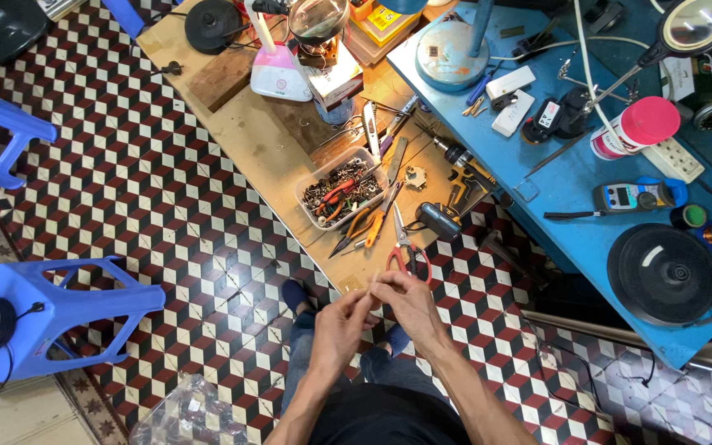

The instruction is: The person files a small metal piece using a metal file, repeatedly rubbing the file along its edges. The person holds the piece with both hands and rotates it to access different sides while working at a cluttered electronics workbench.

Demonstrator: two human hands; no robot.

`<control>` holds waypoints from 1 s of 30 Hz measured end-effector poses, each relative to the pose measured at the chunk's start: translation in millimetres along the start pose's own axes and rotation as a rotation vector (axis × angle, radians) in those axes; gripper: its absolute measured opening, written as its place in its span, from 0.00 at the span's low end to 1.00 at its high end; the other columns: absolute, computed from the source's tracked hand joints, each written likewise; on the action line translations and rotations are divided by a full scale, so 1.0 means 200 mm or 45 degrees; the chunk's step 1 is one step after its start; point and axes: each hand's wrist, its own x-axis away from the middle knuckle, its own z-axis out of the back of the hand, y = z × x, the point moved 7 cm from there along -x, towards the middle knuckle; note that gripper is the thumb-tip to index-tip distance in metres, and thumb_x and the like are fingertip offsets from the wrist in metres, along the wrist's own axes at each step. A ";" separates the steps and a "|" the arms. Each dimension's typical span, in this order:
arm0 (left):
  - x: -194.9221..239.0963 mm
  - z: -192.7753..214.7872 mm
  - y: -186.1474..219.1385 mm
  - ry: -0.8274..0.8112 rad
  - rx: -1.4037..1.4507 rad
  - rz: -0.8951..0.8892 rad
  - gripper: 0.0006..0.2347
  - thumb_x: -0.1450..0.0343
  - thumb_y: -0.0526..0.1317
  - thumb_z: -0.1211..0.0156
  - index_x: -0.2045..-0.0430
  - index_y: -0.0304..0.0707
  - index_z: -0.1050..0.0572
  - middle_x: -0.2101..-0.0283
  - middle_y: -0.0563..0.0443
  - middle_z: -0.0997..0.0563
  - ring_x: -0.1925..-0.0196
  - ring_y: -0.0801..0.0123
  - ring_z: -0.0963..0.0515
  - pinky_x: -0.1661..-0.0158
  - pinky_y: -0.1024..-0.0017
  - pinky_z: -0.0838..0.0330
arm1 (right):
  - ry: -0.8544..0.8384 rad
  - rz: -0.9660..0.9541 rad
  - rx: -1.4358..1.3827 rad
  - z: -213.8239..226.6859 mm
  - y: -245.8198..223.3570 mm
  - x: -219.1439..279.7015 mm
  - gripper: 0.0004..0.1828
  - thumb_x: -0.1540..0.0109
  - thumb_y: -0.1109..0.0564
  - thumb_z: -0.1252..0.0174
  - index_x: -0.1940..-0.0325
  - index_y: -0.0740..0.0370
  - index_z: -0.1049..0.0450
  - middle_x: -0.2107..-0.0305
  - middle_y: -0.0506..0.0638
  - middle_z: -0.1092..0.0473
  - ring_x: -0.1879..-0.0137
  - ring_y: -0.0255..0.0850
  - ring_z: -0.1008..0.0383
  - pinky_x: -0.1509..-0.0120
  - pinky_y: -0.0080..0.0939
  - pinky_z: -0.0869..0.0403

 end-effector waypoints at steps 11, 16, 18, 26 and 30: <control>-0.40 0.58 -0.15 -0.175 0.643 0.176 0.16 0.25 0.40 0.51 0.42 0.38 0.36 0.48 0.42 0.18 0.61 0.68 0.15 0.62 0.71 0.19 | 0.356 -0.283 0.092 -0.11 0.46 -0.50 0.21 0.38 0.50 0.40 0.47 0.67 0.23 0.61 0.52 0.21 0.57 0.39 0.19 0.54 0.36 0.24; -0.63 0.87 0.01 -0.289 0.576 0.183 0.17 0.24 0.43 0.53 0.40 0.41 0.38 0.48 0.41 0.21 0.63 0.65 0.16 0.65 0.66 0.17 | 0.668 -0.276 0.277 -0.10 0.67 -0.78 0.21 0.39 0.49 0.40 0.48 0.67 0.21 0.61 0.56 0.21 0.59 0.43 0.19 0.53 0.40 0.24; -0.71 0.98 0.07 -0.345 0.581 0.194 0.18 0.24 0.44 0.54 0.40 0.42 0.39 0.48 0.41 0.22 0.64 0.64 0.15 0.67 0.64 0.16 | 0.839 -0.238 0.606 -0.07 0.67 -0.87 0.22 0.41 0.49 0.38 0.48 0.64 0.19 0.62 0.57 0.19 0.58 0.43 0.18 0.51 0.41 0.24; -0.90 1.27 0.14 -0.357 0.448 0.254 0.18 0.24 0.47 0.58 0.40 0.41 0.38 0.46 0.41 0.23 0.65 0.64 0.15 0.71 0.64 0.15 | 1.175 -0.219 0.806 -0.08 0.58 -0.98 0.21 0.40 0.48 0.40 0.50 0.67 0.24 0.61 0.64 0.22 0.51 0.57 0.22 0.45 0.51 0.27; -0.92 1.27 0.19 -0.324 0.445 0.289 0.16 0.24 0.47 0.57 0.49 0.34 0.35 0.50 0.40 0.22 0.67 0.64 0.16 0.73 0.64 0.16 | 1.146 -0.313 0.569 -0.13 0.61 -0.94 0.19 0.41 0.48 0.41 0.51 0.60 0.20 0.60 0.62 0.22 0.50 0.54 0.21 0.44 0.49 0.26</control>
